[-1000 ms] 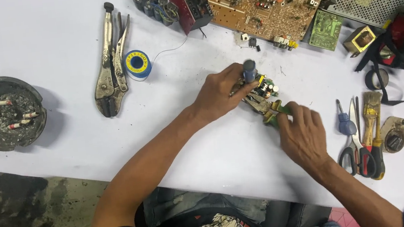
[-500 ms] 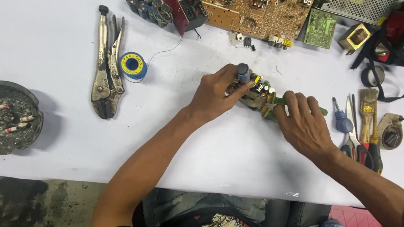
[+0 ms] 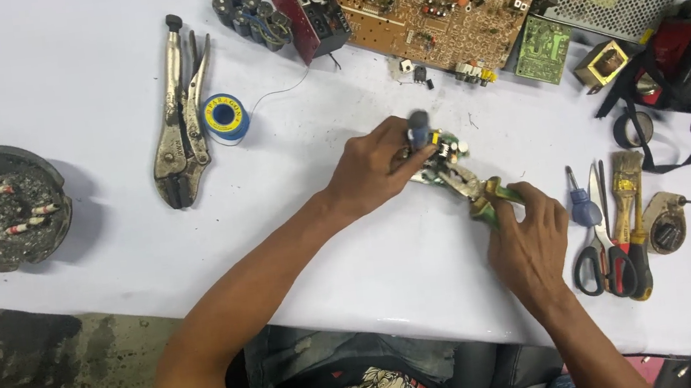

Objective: Disassembling small components from a circuit board using pliers and a probe on a workbench.

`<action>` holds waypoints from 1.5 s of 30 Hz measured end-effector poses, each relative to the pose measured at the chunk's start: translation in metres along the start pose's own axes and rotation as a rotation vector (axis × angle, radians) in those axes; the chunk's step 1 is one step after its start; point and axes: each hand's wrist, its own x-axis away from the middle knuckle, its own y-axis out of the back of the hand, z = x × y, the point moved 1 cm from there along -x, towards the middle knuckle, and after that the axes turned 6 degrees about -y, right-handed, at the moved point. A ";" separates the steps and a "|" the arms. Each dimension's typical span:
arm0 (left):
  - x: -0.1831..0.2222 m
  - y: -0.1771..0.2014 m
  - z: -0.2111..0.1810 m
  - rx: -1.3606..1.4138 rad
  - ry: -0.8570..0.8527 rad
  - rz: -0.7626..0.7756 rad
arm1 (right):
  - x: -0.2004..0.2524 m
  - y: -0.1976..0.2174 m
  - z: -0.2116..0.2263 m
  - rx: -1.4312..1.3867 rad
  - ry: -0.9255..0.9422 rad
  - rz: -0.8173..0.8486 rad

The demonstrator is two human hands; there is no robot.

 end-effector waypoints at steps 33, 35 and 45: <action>0.026 -0.006 0.000 0.078 -0.075 0.079 | -0.083 0.092 0.003 0.574 0.422 -0.098; 0.025 -0.006 -0.001 0.068 -0.086 0.074 | -0.083 0.089 0.003 0.587 0.414 -0.098; 0.017 0.002 -0.006 0.141 -0.082 0.093 | -0.094 0.089 -0.014 0.589 0.566 0.075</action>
